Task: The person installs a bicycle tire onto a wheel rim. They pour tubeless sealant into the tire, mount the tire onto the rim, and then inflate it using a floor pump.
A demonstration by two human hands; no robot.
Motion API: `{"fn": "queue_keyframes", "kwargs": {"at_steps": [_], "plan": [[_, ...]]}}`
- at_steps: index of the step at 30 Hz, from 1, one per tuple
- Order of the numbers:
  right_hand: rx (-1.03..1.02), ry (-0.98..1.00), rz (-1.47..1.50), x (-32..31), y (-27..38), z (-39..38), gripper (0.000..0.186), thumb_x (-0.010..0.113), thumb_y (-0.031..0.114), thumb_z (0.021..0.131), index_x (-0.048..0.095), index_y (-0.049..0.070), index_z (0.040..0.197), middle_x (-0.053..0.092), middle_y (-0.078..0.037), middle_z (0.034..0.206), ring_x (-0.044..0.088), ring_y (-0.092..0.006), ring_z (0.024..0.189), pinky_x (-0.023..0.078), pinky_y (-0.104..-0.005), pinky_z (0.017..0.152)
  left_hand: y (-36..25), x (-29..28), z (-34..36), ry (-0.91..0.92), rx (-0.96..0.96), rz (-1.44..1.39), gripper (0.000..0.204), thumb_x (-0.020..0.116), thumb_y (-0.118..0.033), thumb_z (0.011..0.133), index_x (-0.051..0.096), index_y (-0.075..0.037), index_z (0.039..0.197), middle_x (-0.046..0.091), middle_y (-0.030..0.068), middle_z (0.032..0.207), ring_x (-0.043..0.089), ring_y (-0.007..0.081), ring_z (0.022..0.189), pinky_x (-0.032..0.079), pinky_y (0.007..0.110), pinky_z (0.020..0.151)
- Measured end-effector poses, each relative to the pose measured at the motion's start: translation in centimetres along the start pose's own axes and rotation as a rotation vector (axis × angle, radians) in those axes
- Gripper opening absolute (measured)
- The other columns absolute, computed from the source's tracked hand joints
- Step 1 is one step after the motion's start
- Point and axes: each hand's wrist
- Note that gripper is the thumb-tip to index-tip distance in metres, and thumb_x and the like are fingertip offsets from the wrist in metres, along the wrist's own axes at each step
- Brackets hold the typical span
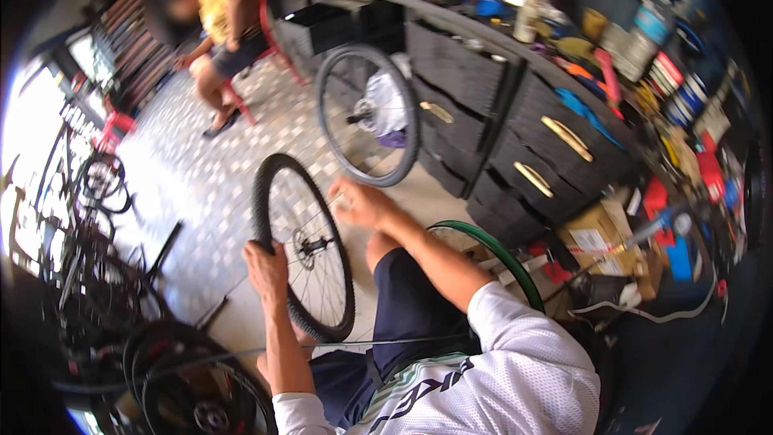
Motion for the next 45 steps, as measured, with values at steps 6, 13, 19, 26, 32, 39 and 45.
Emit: {"fn": "queue_keyframes", "kwargs": {"at_steps": [6,13,19,26,32,39,45], "plan": [[0.078,-0.577,-0.525,-34.0,5.8,-3.6,0.028,0.056,0.004,0.092,0.059,0.009,0.12,0.072,-0.017,0.101,0.071,-0.0349,0.101,0.055,-0.0447,0.088,-2.6,2.2,5.5,-0.037,0.169,0.015,0.042,0.064,-0.037,0.093,0.051,0.001,0.104,0.06,0.0258,0.105,0.064,0.0466,0.093,0.053,0.055,0.079],[0.274,-0.622,-1.071,-50.5,6.3,-9.6,0.023,0.064,0.004,0.092,0.071,0.007,0.113,0.074,-0.015,0.11,0.069,-0.0339,0.107,0.053,-0.0465,0.092,-3.4,3.4,6.4,0.02,0.225,-0.047,0.043,0.065,-0.038,0.092,0.051,0.001,0.103,0.062,0.0257,0.103,0.066,0.0467,0.094,0.053,0.054,0.079],[0.276,-0.712,-1.098,-48.4,11.0,-12.6,0.038,0.074,0.024,0.091,0.067,0.011,0.127,0.072,-0.012,0.118,0.065,-0.0328,0.115,0.051,-0.0435,0.097,-2.6,3.3,7.3,0.064,0.256,-0.049,0.047,0.063,-0.04,0.092,0.052,0.002,0.108,0.064,0.0288,0.107,0.066,0.0485,0.093,0.052,0.057,0.08],[-0.179,-1.686,-1.135,-40.5,17.9,-32.6,0.039,0.079,0.012,0.09,0.059,-0.002,0.12,0.061,-0.012,0.114,0.061,-0.0235,0.103,0.049,-0.0364,0.091,-1.3,2.7,8.1,0.072,0.157,-0.049,0.049,0.065,-0.042,0.089,0.051,0.0,0.111,0.063,0.0263,0.11,0.065,0.0492,0.097,0.049,0.059,0.082],[0.439,-1.692,-0.547,-37.3,2.0,-51.1,0.057,0.089,0.025,0.083,0.053,0.003,0.12,0.054,-0.006,0.109,0.05,-0.0132,0.097,0.045,-0.0294,0.087,0.6,5.5,9.5,0.229,0.044,-0.529,0.057,0.069,-0.057,0.09,0.059,-0.002,0.102,0.061,0.0132,0.089,0.063,0.0288,0.078,0.05,0.045,0.07],[0.313,-1.571,-0.021,-37.4,-0.3,-41.7,0.042,0.079,0.026,0.09,0.057,0.002,0.117,0.064,-0.004,0.087,0.063,-0.0138,0.081,0.05,-0.0271,0.064,3.5,3.1,6.8,0.76,-0.282,-1.004,0.081,0.061,-0.075,0.09,0.061,0.0,0.121,0.059,0.0095,0.085,0.061,0.0215,0.071,0.057,0.037,0.069],[0.197,-1.787,0.001,-40.8,1.6,-37.5,0.014,0.068,0.015,0.09,0.056,0.007,0.091,0.056,-0.001,0.072,0.051,-0.0096,0.056,0.044,-0.0256,0.05,4.3,3.4,4.9,0.828,-0.228,-1.034,0.083,0.059,-0.071,0.094,0.055,0.003,0.131,0.067,0.0179,0.091,0.07,0.027,0.077,0.059,0.038,0.072]]}}
Point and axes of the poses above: each hand's wrist, its own z-axis towards the middle knuckle, its own x-axis out of the palm, y = z × x
